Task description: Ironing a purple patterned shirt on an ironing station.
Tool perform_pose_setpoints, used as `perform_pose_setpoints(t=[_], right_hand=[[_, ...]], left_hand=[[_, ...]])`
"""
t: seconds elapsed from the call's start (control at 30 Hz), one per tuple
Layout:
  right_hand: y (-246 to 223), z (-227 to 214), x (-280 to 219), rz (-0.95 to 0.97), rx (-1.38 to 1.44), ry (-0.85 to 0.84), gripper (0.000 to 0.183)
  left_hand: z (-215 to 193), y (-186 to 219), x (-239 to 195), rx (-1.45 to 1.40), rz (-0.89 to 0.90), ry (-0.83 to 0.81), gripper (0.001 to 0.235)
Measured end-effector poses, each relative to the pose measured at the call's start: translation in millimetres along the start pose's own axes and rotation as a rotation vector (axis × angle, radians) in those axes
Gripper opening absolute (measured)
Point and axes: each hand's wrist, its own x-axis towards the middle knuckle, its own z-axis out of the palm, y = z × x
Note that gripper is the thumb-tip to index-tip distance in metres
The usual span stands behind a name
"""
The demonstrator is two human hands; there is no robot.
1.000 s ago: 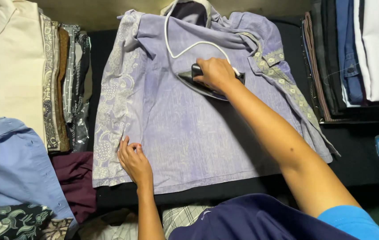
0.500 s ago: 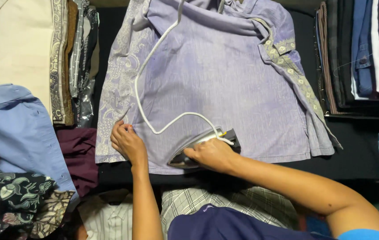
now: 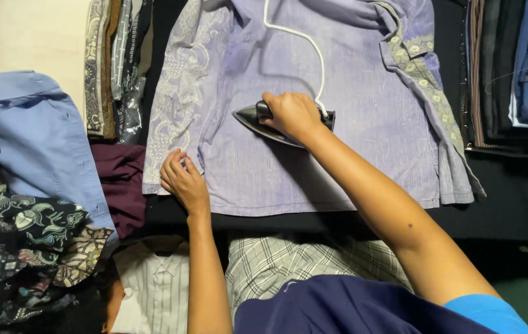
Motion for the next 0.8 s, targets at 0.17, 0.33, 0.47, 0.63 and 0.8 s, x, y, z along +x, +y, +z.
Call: perform_pose_setpoints(t=[0.17,0.33,0.47,0.63,0.8], right_hand=[[-53.6,6.9,-78.5,-0.153,0.021,-0.135,0.038],[-96.2,-2.0,-137.9,-0.336,0.023,-0.204,0.035],[-101.4,7.3,-143.3,-0.364,-0.019,-0.116,0.038],[-85.5,33.9,-101.5,-0.237,-0.047,-0.046,0.039],[-95.5,9.2,-92.3,-0.211,0.027,-0.038,0.040]], left_hand=[[-42.4,-11.8,-64.5,0.103,-0.179,-0.119,0.015],[-70.3,-1.9,-96.2,0.054,-0.266,-0.301,0.023],[-70.0,-10.0,-99.3,-0.057,-0.289,-0.310,0.019],[-76.4,-15.2,-93.8,-0.045,-0.292,-0.314,0.018],[-73.8,-21.8,-90.7,-0.199,-0.259,-0.288,0.022]])
